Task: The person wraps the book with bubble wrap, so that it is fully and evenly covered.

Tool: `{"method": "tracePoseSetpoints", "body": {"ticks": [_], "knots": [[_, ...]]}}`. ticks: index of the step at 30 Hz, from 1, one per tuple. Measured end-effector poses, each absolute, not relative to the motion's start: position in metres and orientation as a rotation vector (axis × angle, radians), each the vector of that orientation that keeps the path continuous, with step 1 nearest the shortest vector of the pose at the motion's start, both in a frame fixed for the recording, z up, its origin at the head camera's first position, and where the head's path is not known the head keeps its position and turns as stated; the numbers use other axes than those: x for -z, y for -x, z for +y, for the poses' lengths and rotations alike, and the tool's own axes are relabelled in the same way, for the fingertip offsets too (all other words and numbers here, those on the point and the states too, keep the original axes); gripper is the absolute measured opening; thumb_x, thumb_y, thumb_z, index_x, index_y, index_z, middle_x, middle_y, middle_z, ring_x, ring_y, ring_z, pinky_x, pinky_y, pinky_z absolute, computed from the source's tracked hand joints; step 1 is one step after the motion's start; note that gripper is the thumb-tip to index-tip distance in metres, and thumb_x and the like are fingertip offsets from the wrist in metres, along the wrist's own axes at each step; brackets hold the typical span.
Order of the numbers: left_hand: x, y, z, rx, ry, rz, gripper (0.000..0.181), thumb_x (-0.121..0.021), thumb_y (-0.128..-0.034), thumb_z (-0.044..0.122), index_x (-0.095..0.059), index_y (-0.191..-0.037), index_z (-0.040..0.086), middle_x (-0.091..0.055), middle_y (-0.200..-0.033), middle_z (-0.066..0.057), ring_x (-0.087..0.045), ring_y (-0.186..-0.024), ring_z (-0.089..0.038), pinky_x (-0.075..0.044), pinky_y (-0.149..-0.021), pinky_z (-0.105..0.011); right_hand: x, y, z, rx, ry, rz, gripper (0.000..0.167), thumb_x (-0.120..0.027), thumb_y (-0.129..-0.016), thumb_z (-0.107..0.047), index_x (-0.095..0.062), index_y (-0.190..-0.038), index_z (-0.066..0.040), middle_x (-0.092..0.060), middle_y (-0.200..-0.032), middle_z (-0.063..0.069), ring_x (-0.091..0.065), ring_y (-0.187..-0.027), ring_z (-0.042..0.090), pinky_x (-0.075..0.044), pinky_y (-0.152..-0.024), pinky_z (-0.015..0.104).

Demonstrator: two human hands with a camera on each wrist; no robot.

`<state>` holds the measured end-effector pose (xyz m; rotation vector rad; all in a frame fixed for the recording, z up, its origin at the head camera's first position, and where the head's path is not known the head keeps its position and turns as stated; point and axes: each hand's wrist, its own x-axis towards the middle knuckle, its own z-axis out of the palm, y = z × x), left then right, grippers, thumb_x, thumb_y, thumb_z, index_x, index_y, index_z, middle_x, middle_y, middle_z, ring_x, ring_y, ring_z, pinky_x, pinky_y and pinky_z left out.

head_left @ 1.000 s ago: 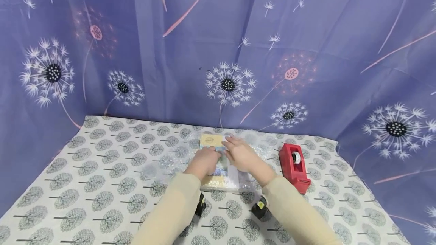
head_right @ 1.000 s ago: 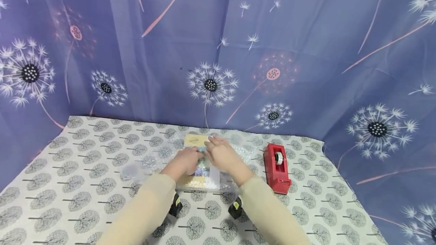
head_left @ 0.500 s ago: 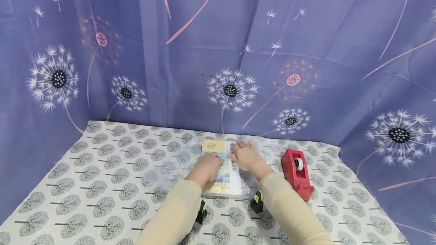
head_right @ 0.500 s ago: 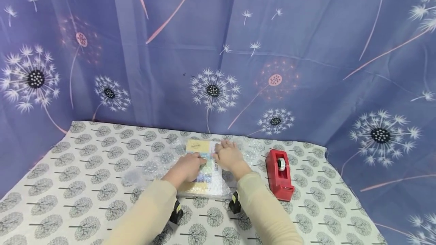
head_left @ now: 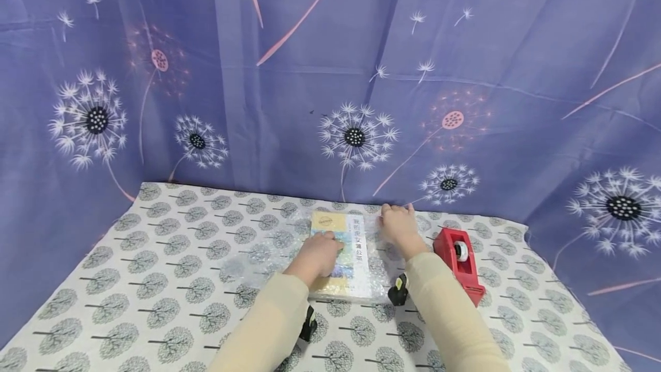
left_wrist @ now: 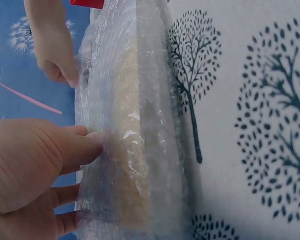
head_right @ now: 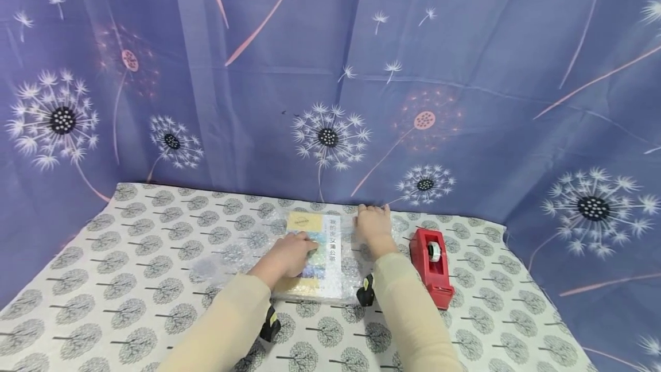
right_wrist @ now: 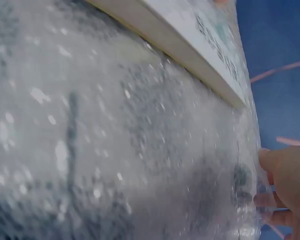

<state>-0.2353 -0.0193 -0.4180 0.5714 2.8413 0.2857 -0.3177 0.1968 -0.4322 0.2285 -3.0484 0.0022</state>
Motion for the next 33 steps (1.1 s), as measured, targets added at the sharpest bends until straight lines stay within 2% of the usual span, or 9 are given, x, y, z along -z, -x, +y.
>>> {"method": "tracePoseSetpoints", "body": {"ticks": [9, 12, 15, 17, 19, 23, 28, 30, 33], "knots": [[0.416, 0.234, -0.016, -0.321, -0.553, 2.824, 0.073, -0.061, -0.0739, -0.01, -0.05, -0.138, 0.024, -0.039, -0.148, -0.004, -0.037, -0.135, -0.03, -0.034, -0.112, -0.048, 0.428, 0.314, 0.23, -0.173, -0.028, -3.148, 0.028, -0.048, -0.095, -0.031, -0.063, -0.098, -0.008, -0.064, -0.118, 0.02, -0.053, -0.116, 0.046, -0.022, -0.109, 0.068], [0.415, 0.234, -0.016, -0.321, -0.559, 2.818, 0.074, -0.06, -0.0743, -0.01, -0.049, -0.138, 0.025, -0.038, -0.15, -0.005, -0.036, -0.136, -0.031, -0.034, -0.112, -0.049, 0.429, 0.314, 0.238, -0.225, 0.002, -3.148, 0.026, -0.051, -0.093, -0.032, -0.059, -0.086, -0.009, -0.067, -0.101, 0.016, -0.06, -0.102, 0.042, -0.032, -0.103, 0.064], [0.415, 0.234, -0.015, -0.333, -0.566, 2.816, 0.073, -0.06, -0.0748, -0.01, -0.05, -0.138, 0.025, -0.039, -0.149, -0.005, -0.038, -0.135, -0.031, -0.035, -0.111, -0.049, 0.426, 0.315, 0.243, -0.304, 0.025, -3.14, 0.026, -0.053, -0.091, -0.033, -0.057, -0.08, -0.01, -0.065, -0.084, 0.011, -0.061, -0.082, 0.033, -0.045, -0.087, 0.055], [0.415, 0.234, -0.015, -0.342, -0.565, 2.819, 0.072, -0.06, -0.075, -0.01, -0.05, -0.138, 0.025, -0.039, -0.149, -0.005, -0.038, -0.134, -0.03, -0.035, -0.111, -0.049, 0.421, 0.314, 0.245, -0.384, 0.029, -3.129, 0.024, -0.055, -0.09, -0.032, -0.061, -0.084, -0.01, -0.065, -0.082, 0.009, -0.06, -0.075, 0.027, -0.048, -0.076, 0.048], [0.415, 0.235, -0.015, -0.343, -0.56, 2.819, 0.071, -0.06, -0.076, -0.009, -0.05, -0.138, 0.025, -0.039, -0.149, -0.004, -0.038, -0.134, -0.03, -0.035, -0.111, -0.049, 0.414, 0.314, 0.247, -0.474, 0.009, -3.128, 0.024, -0.057, -0.09, -0.032, -0.064, -0.091, -0.009, -0.067, -0.086, 0.009, -0.06, -0.076, 0.024, -0.05, -0.071, 0.043], [0.415, 0.235, -0.016, -0.338, -0.555, 2.816, 0.071, -0.06, -0.0767, -0.008, -0.049, -0.138, 0.026, -0.039, -0.149, -0.004, -0.039, -0.134, -0.029, -0.035, -0.111, -0.049, 0.4, 0.31, 0.249, -0.676, -0.127, -3.133, 0.032, -0.059, -0.091, -0.03, -0.065, -0.105, -0.002, -0.068, -0.1, 0.017, -0.064, -0.084, 0.027, -0.054, -0.075, 0.042], [0.417, 0.236, -0.018, -0.363, -0.56, 2.804, 0.072, -0.059, -0.076, -0.01, -0.05, -0.138, 0.025, -0.04, -0.148, -0.004, -0.04, -0.132, -0.029, -0.035, -0.111, -0.048, 0.389, 0.301, 0.257, -0.991, -0.157, -3.219, 0.041, -0.054, -0.095, -0.027, -0.055, -0.118, 0.006, -0.063, -0.11, 0.027, -0.066, -0.086, 0.033, -0.057, -0.068, 0.04], [0.417, 0.237, -0.019, -0.378, -0.555, 2.798, 0.072, -0.059, -0.0751, -0.01, -0.05, -0.138, 0.025, -0.041, -0.147, -0.004, -0.041, -0.131, -0.028, -0.035, -0.111, -0.048, 0.388, 0.297, 0.261, -1.063, -0.149, -3.242, 0.042, -0.053, -0.095, -0.026, -0.054, -0.121, 0.008, -0.063, -0.111, 0.028, -0.066, -0.09, 0.035, -0.058, -0.069, 0.042], [0.417, 0.238, -0.02, -0.37, -0.54, 2.79, 0.073, -0.059, -0.0742, -0.009, -0.05, -0.137, 0.026, -0.042, -0.146, -0.003, -0.041, -0.13, -0.028, -0.036, -0.11, -0.049, 0.391, 0.292, 0.265, -1.111, -0.195, -3.232, 0.044, -0.052, -0.096, -0.027, -0.055, -0.124, 0.006, -0.062, -0.116, 0.027, -0.062, -0.102, 0.038, -0.055, -0.082, 0.048]]}}
